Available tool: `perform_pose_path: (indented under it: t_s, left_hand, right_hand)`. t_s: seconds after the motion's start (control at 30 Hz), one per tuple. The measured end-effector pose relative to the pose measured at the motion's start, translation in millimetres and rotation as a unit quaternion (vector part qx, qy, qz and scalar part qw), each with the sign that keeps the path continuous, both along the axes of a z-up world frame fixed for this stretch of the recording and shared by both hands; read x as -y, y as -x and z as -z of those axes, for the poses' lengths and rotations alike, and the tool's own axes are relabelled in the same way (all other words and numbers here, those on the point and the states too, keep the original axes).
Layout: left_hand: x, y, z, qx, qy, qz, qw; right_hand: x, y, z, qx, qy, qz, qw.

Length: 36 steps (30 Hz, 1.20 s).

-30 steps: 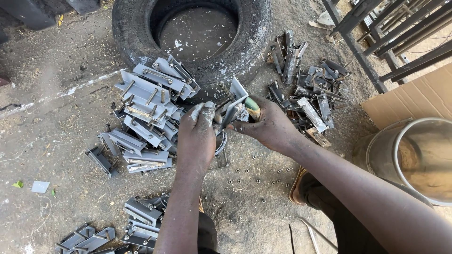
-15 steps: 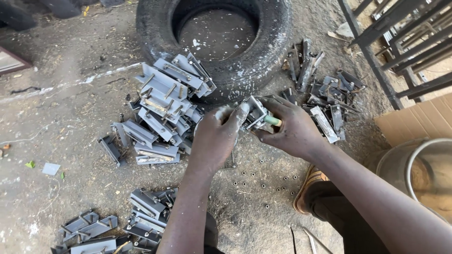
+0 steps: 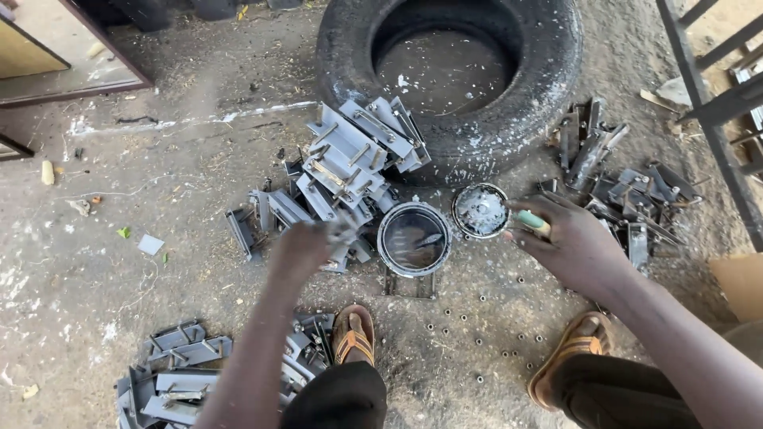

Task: Painting small metal pieces using a paintbrush and a small can of paint.

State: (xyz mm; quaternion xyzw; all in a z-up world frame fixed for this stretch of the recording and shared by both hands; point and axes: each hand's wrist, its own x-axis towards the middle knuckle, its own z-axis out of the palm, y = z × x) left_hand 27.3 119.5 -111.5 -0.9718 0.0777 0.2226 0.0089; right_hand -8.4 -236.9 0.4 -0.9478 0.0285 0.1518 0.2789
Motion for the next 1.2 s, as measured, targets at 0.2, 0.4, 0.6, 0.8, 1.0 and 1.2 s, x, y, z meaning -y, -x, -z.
perform_pose_path:
  t_s: [0.2,0.4,0.6,0.8,1.0,1.2]
  left_hand:
    - [-91,-64,87,0.082,0.339,-0.599,0.721]
    - [-69,-93,124,0.082,0.409,-0.594,0.688]
    - [-61,-82,152,0.016,0.174,-0.576,0.799]
    - [-23,-3,95,-0.084,0.146,-0.372,0.913]
    - [95,91,142,-0.346,0.102,0.089,0.929]
    - [261,78,146,-0.237,0.118,0.274,0.924]
  right_hand:
    - [-6,5,-18,-0.183,0.109,0.045,0.976]
    - [11,5,16,-0.148,0.135,0.001,0.98]
    - [17,0,27,-0.125,0.125,-0.046,0.983]
    - [58,-6,-34,-0.085,0.1,0.089,0.987]
    - [187,8,63,-0.054,0.052,0.188,0.979]
    - [222,38,212,-0.231,0.128,0.256,0.93]
